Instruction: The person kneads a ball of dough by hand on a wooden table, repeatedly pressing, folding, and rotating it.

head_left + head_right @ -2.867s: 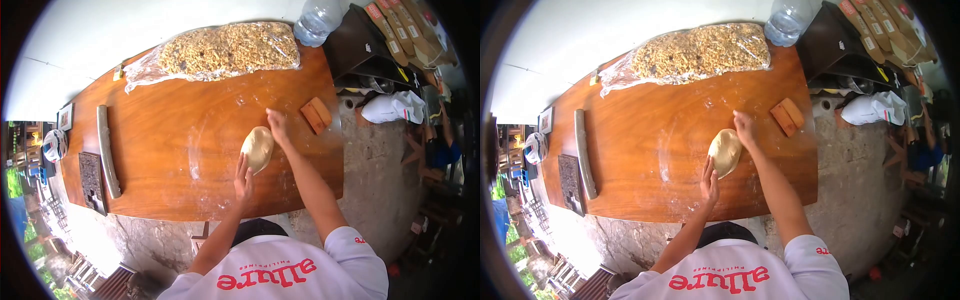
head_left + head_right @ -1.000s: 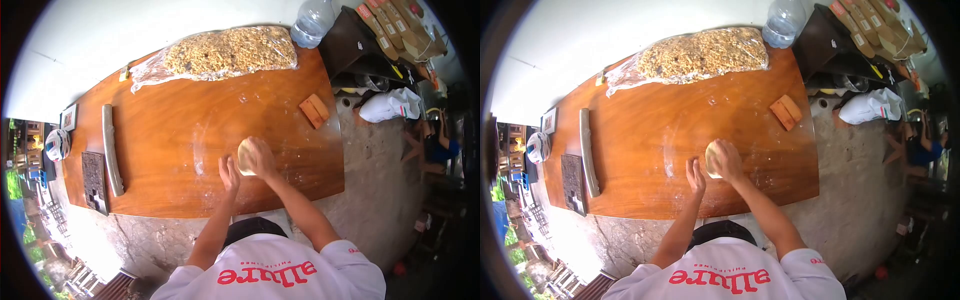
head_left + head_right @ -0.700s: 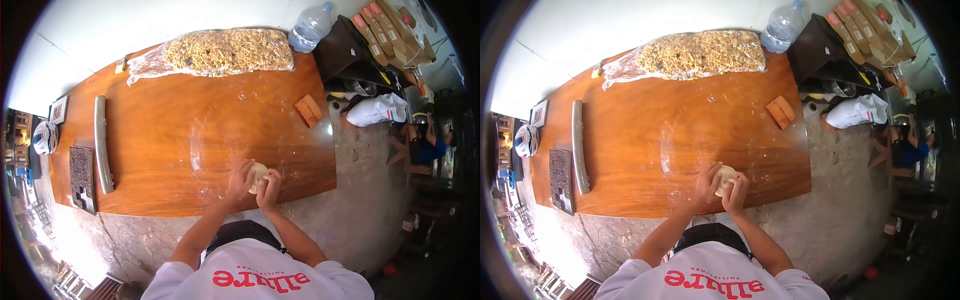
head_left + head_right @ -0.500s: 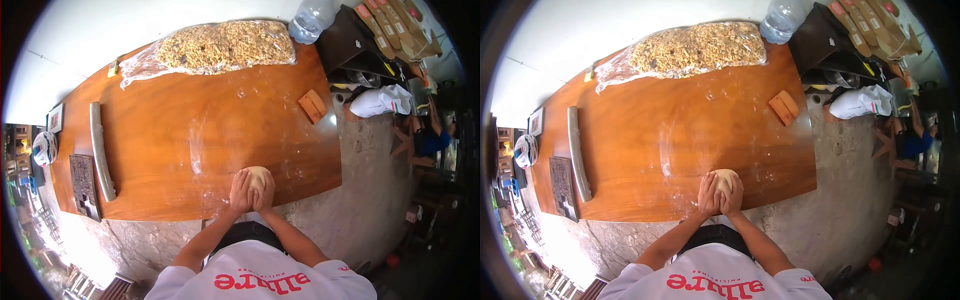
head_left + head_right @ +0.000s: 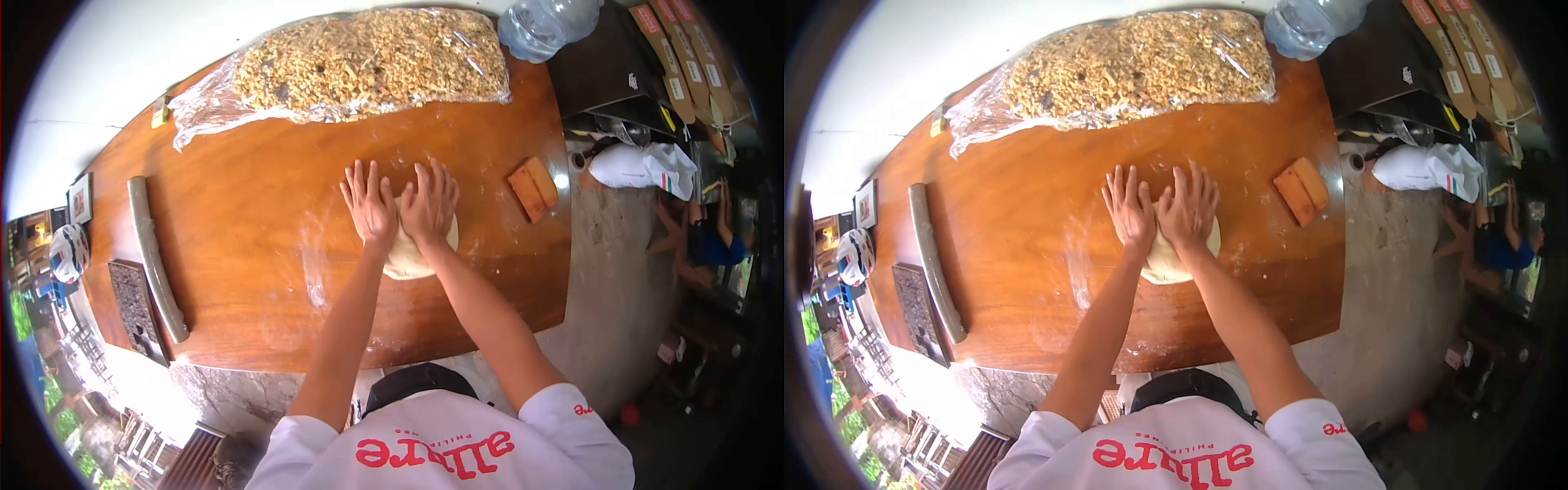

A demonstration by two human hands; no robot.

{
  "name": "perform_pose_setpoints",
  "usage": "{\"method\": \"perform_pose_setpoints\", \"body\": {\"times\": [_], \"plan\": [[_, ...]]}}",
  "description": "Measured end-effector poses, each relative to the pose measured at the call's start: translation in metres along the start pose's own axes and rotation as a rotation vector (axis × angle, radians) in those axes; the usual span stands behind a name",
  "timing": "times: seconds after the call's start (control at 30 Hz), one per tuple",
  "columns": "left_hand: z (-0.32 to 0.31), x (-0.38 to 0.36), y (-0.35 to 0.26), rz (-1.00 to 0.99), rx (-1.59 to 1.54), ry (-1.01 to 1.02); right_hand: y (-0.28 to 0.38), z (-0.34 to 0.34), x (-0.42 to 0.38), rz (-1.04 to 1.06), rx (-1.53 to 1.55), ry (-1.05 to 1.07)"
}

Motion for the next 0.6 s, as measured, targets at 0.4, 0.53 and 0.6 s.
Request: {"method": "perform_pose_setpoints", "body": {"times": [0.4,0.53,0.6], "plan": [[0.091,-0.149,-0.038,0.309,-0.414,0.011,-0.057,-0.008,0.022,-0.291,1.049,0.352],[0.097,-0.109,0.002,0.524,-0.406,0.086,-0.034,0.021,-0.045,-0.003,0.581,0.345],[0.090,-0.076,0.004,0.356,-0.293,0.021,-0.010,0.056,-0.073,0.241,0.560,0.201]]}}
Point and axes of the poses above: each hand's wrist, its own x-axis towards the middle knuckle, its own z-axis out of the back of the hand, y = z × x, the point moved 7 cm from there along x, towards the middle knuckle, and after that the axes turned 14 degrees about -y, right-handed, at the moved point
